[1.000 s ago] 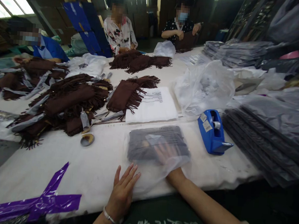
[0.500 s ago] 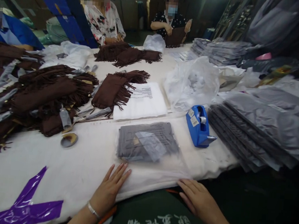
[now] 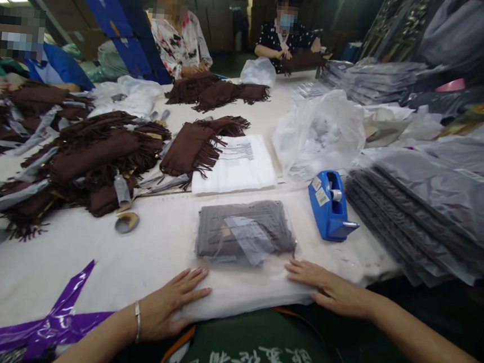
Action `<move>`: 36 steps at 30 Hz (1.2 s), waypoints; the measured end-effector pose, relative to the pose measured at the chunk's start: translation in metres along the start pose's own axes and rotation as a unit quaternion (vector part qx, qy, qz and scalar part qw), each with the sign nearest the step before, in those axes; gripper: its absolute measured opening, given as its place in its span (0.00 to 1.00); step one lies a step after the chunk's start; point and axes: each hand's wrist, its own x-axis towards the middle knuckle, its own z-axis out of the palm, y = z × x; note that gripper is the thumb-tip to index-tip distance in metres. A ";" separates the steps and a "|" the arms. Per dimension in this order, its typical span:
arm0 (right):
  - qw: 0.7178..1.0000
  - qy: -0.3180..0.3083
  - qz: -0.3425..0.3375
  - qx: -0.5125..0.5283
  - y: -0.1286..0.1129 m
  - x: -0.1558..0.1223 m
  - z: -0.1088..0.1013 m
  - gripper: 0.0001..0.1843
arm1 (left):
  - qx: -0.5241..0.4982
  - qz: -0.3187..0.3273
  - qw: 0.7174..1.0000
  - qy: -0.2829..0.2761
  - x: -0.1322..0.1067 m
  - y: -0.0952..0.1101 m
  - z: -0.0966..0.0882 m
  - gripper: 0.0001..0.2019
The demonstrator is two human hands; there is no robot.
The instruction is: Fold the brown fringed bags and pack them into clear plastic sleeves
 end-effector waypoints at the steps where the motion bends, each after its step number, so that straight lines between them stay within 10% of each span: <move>1: 1.000 -0.009 0.003 0.009 -0.002 -0.003 -0.005 0.33 | -0.006 -0.006 1.000 0.002 -0.002 -0.002 -0.001 0.36; 6: 0.995 0.099 -0.007 0.032 0.010 0.008 -0.001 0.26 | -0.042 -0.022 0.999 0.020 -0.002 -0.013 0.009 0.25; 9: 0.973 0.225 0.016 0.048 0.022 0.022 0.020 0.17 | -0.098 -0.118 0.976 0.152 0.002 -0.010 0.029 0.16; 13: 0.919 0.364 0.152 0.021 0.022 0.035 0.049 0.21 | -0.127 -0.354 0.846 0.378 0.019 0.004 0.052 0.17; 17: 0.881 0.393 0.261 -0.021 0.011 0.047 0.060 0.23 | -0.051 -0.453 0.779 0.431 0.046 0.001 0.051 0.16; 24: 0.849 0.359 0.374 -0.100 -0.001 0.064 0.045 0.19 | 0.102 -0.444 0.844 0.284 0.052 -0.029 0.019 0.10; 30: 0.845 0.339 0.399 -0.108 -0.003 0.068 0.042 0.17 | 0.150 -0.263 0.862 0.406 0.072 -0.009 -0.021 0.14; 36: 0.868 0.338 0.361 -0.038 -0.002 0.057 0.033 0.19 | -0.007 -0.144 0.933 0.330 0.138 0.007 0.001 0.05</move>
